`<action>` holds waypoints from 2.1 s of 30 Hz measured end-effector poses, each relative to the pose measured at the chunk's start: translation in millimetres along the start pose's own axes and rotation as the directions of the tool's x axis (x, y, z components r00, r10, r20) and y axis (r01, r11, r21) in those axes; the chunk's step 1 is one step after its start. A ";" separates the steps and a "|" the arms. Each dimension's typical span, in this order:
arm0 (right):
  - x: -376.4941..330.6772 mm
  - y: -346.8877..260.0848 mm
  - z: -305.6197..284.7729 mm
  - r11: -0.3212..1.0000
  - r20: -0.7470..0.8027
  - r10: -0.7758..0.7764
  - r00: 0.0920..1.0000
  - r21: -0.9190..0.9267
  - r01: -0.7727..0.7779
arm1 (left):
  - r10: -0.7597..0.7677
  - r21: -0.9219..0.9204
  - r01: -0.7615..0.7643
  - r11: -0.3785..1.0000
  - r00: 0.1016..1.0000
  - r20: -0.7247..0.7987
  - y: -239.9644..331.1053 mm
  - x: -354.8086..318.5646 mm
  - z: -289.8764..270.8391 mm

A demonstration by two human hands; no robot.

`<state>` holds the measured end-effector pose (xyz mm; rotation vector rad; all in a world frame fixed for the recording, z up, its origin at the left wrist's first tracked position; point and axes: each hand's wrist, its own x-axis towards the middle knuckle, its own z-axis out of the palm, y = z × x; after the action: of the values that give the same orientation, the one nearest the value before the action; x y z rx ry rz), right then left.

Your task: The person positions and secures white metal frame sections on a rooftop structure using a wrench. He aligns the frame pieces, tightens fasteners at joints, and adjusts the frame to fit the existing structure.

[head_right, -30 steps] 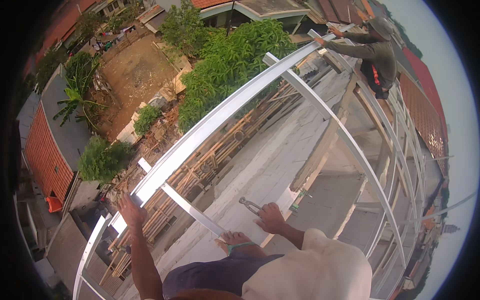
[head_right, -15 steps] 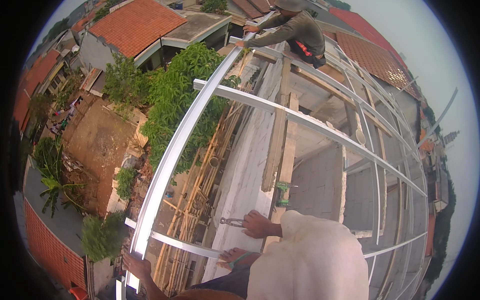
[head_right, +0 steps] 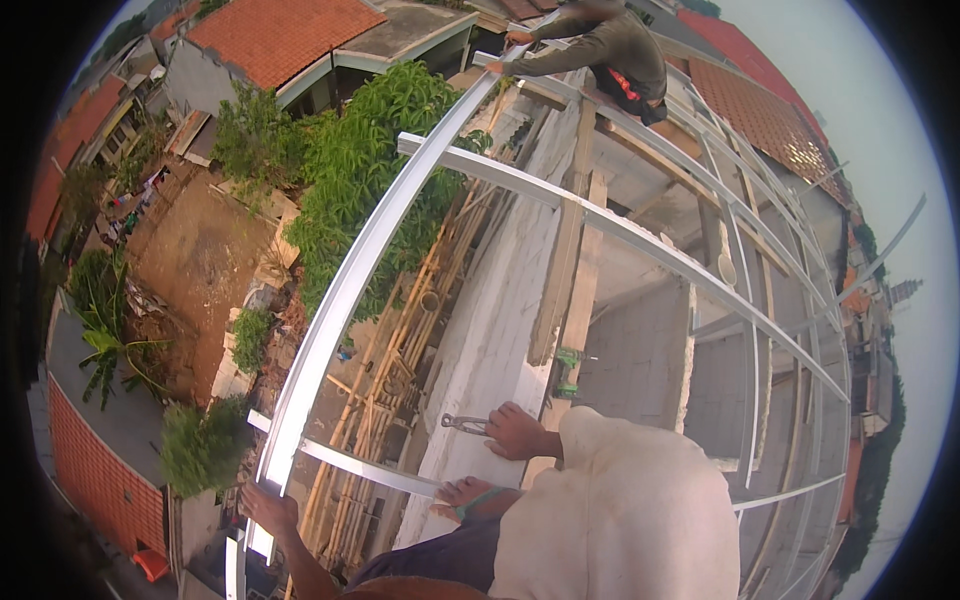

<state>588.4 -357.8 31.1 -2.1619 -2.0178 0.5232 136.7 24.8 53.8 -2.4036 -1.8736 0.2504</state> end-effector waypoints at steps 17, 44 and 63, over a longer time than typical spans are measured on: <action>-4.9 -1.0 8.9 1.000 0.034 0.005 0.999 0.023 -0.006 | 0.034 -0.041 -0.035 0.999 0.999 -0.021 -0.6 -3.5 3.3; 2.2 -7.1 5.2 0.999 0.103 0.027 0.994 0.027 -0.030 | 0.062 0.024 -0.060 0.998 0.995 -0.080 -11.4 -1.3 18.6; -6.2 -9.2 16.0 0.998 0.010 0.016 1.000 0.060 -0.016 | 0.006 -0.029 -0.004 1.000 0.996 0.094 -2.0 0.7 -4.7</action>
<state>574.1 -365.3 20.2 -2.1466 -1.9652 0.5891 135.7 26.2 58.7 -2.4564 -1.9229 0.3461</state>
